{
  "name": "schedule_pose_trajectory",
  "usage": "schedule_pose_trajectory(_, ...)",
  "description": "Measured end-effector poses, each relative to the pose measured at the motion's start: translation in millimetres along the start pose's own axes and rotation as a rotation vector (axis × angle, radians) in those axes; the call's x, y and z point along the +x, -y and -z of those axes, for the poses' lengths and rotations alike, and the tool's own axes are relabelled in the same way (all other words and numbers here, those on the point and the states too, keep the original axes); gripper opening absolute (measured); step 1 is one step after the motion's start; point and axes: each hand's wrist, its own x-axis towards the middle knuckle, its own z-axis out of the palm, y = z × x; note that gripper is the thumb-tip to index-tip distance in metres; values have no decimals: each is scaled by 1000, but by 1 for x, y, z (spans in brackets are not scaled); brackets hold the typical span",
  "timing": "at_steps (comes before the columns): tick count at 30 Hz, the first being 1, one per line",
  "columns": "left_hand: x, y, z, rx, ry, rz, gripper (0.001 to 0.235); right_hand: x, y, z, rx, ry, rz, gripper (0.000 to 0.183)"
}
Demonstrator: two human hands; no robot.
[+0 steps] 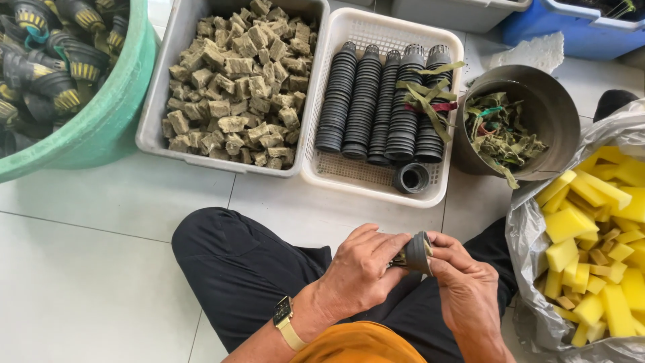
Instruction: The person sits on the floor and assembles hydroponic net pots, inserting yellow foam cubes into black plastic net cups and fitting green ribbon ties around them. They place finished cups into a green basin and trays of seedling cubes sit nearby, working through the components one at a time.
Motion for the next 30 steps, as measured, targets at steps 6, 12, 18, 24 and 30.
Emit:
schedule_pose_trajectory(6,1,2,-9,-3,-75,-26,46,15,-20,27,170,84,-235,21)
schedule_pose_trajectory(12,3,-1,9,-478,9,338,46,18,-18,25,357,149,-354,21)
schedule_pose_trajectory(18,-15,28,-6,-864,32,770,31,18,-16,26,358,166,-345,19)
schedule_pose_trajectory(24,-7,15,22,-798,89,765,28,22,-3,29,315,128,-232,22)
schedule_pose_trajectory(30,7,-8,22,-52,-22,97,57,19,-32,47,232,103,-273,22)
